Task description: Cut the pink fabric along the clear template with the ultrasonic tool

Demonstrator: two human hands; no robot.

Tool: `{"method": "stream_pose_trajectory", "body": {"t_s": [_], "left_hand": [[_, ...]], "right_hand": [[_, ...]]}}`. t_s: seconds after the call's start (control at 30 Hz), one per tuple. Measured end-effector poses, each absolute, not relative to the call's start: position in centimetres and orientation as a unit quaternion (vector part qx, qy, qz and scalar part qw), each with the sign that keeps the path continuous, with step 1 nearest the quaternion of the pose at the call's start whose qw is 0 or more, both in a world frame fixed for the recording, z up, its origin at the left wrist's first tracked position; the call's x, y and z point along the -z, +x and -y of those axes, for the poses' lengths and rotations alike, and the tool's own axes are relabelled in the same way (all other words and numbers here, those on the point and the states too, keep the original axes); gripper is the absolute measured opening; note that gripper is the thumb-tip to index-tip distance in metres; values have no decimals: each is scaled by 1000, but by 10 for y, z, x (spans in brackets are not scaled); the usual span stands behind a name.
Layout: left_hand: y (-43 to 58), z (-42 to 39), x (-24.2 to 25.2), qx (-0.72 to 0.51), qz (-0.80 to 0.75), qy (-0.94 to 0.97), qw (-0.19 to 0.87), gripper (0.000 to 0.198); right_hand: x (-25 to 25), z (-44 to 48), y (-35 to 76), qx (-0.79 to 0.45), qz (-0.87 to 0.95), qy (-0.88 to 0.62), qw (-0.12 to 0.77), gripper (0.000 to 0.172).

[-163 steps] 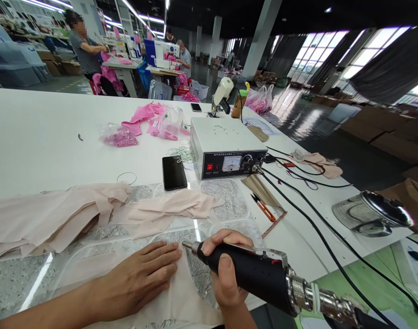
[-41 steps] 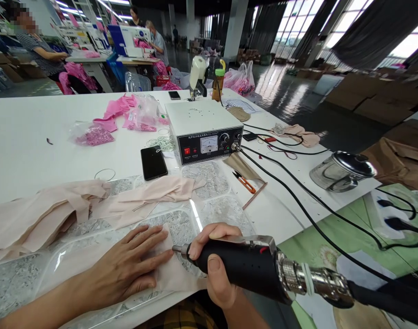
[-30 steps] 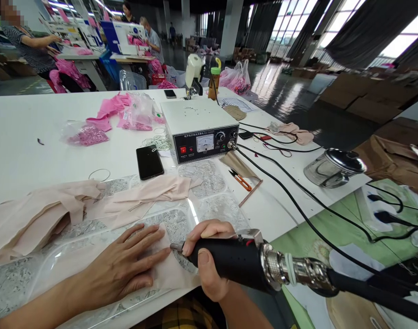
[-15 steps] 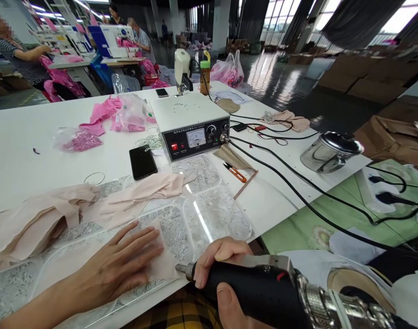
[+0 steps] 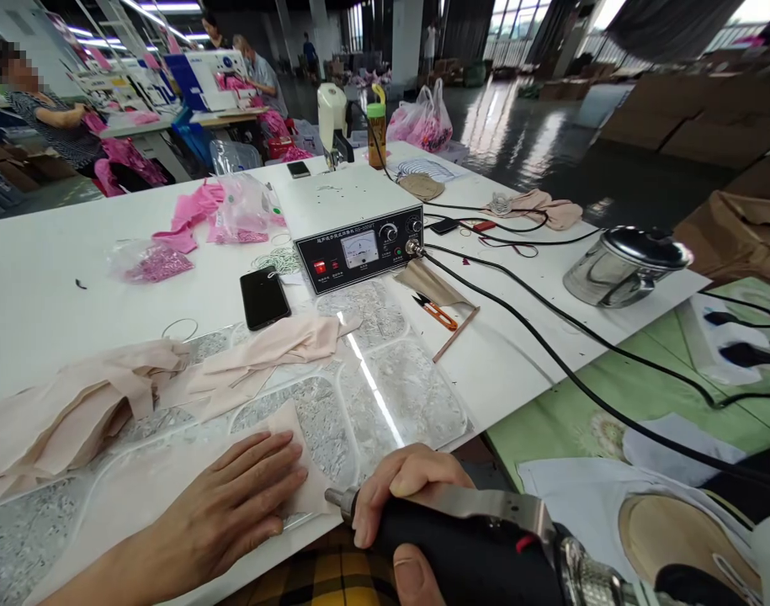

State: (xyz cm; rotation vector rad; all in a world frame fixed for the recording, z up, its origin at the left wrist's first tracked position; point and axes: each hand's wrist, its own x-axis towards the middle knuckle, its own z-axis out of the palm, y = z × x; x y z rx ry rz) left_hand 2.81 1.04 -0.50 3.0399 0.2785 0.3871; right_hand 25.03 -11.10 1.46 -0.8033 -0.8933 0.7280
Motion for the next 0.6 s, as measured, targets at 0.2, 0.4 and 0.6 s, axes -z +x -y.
{"method": "stream_pose_trajectory", "body": {"t_s": [0.2,0.4,0.6], "left_hand": [[27,-10,8,-125,-83,988,26,37],[25,-10,12,-118,-80,989,25,39],[25,-9,13,-123,-85,988,26,39]], "right_hand": [[-14,97,247,-313,391,-349,792,15],[-2,84,245,-320,431,-333,775,18],[-1,79,242,-328,441,-318,772,17]]}}
